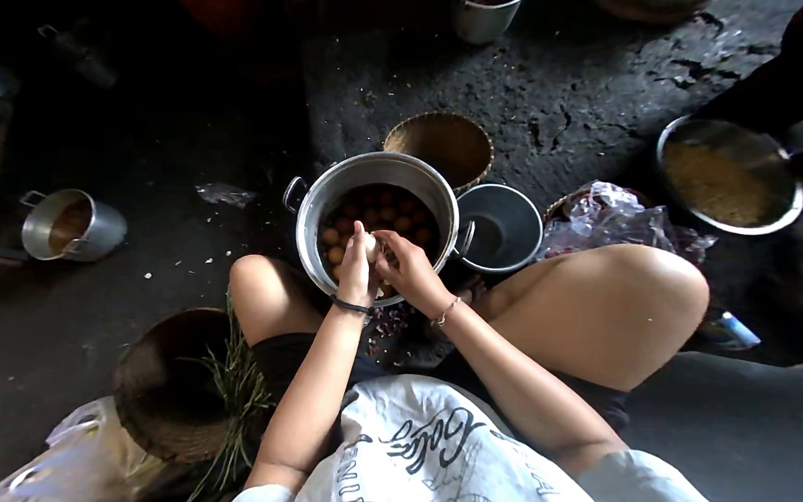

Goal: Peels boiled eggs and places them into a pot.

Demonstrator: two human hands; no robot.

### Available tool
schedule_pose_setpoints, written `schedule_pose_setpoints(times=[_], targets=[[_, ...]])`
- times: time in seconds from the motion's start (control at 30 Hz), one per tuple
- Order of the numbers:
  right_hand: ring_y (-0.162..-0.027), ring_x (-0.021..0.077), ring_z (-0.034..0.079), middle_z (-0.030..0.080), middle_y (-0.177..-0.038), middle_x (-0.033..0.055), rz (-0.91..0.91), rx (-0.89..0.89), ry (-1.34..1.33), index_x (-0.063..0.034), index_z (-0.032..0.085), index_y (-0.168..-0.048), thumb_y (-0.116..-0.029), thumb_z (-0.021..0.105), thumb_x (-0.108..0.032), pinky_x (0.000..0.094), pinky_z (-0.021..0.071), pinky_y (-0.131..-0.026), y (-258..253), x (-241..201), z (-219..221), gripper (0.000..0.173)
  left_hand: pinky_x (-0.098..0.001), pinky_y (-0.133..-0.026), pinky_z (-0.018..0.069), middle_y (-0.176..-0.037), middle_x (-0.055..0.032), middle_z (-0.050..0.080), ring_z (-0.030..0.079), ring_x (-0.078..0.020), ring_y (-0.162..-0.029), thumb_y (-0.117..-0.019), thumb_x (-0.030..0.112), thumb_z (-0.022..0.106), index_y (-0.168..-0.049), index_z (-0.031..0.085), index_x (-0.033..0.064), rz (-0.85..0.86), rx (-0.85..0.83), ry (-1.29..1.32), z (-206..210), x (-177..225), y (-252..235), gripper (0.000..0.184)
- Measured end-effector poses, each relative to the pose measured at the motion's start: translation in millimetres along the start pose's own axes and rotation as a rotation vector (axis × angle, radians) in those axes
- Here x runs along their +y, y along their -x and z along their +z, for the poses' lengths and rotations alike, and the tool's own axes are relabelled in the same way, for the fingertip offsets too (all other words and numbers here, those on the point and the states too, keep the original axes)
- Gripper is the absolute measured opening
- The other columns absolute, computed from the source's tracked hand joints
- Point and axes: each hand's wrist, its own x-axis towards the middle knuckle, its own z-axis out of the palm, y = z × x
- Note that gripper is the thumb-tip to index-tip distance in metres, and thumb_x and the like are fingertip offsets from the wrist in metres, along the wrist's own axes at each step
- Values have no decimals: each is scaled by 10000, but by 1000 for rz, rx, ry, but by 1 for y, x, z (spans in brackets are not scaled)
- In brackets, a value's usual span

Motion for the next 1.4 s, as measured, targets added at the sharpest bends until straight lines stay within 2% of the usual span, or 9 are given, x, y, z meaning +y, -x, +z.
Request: schedule_pose_setpoints(times=[0.37, 0.6, 0.7, 0.9, 1.07, 1.17, 1.23, 1.3, 1.4], targets=[[-894, 325, 698, 678, -1084, 198, 184, -23, 87, -22, 555, -1318, -975, 643, -77, 519, 582, -815, -1, -11, 2, 358, -351, -772, 556, -983, -22, 651, 634, -120, -890, -1014, 696, 331, -1183, 608, 150, -9, 34, -102, 3, -7, -3, 636], [-889, 318, 696, 681, -1039, 195, 87, -1, 53, -7, 605, -1235, -1057, 508, -120, 509, 583, -790, 1, 1, -2, 233, -380, -788, 563, -1045, -27, 687, 651, -133, -932, -933, 832, 224, -1179, 644, 174, -71, 66, -176, 1, -6, 4, 819], [-894, 251, 700, 695, -1036, 149, 46, -26, -1, -28, 600, -1244, -1076, 542, -289, 455, 592, -822, -4, 6, -4, 315, -383, -847, 553, -1136, -60, 644, 626, -146, -997, -997, 720, 359, -1321, 570, 130, -28, 23, -246, -3, -1, 1, 705], [-885, 311, 709, 692, -978, 188, 70, 36, 102, 6, 597, -1206, -1079, 489, -137, 492, 589, -813, -8, 6, -2, 219, -407, -856, 566, -1113, -106, 671, 657, -195, -980, -1037, 609, 427, -1300, 606, 90, -52, 47, -269, -7, -1, -6, 609], [-821, 325, 707, 691, -931, 206, 178, 104, 104, 35, 606, -1173, -1078, 483, -109, 501, 590, -769, -14, 14, -7, 212, -321, -830, 571, -1081, -98, 666, 666, -174, -924, -1115, 393, 355, -1242, 605, 33, -126, 57, 94, -7, 5, -5, 457], [-1167, 364, 649, 661, -1240, 212, 241, -14, 266, 11, 606, -1295, -1069, 499, -137, 546, 524, -1001, -21, 14, -15, 291, -353, -845, 581, -1077, -128, 666, 680, -212, -933, -1123, 353, 347, -1240, 569, 2, -141, 116, 234, -11, 6, -10, 432], [-1467, 388, 389, 480, -1531, 210, 210, -135, 418, -4, 576, -1417, -1066, 540, -251, 586, 331, -1178, -23, 19, -17, 431, -357, -859, 576, -1092, -144, 648, 679, -219, -933, -1124, 312, 354, -1281, 534, -20, -127, 152, 251, -14, 8, -10, 409], [-1525, 389, 293, 415, -1589, 206, 156, -133, 479, -8, 631, -1361, -1070, 517, -215, 586, 245, -1228, -23, 19, -14, 375, -345, -875, 570, -1138, -150, 616, 667, -213, -956, -1118, 231, 367, -1330, 489, -24, -101, 146, 211, -20, 9, -10, 354], [-1438, 373, 434, 509, -1506, 201, 97, -74, 377, 8, 705, -1225, -998, 583, -60, 531, 374, -1178, -31, 12, -14, 267, -370, -940, 539, -1289, -187, 591, 634, -231, -1090, -1088, 156, 436, -1441, 449, -17, -51, 51, -56, -31, 11, -17, 394]])
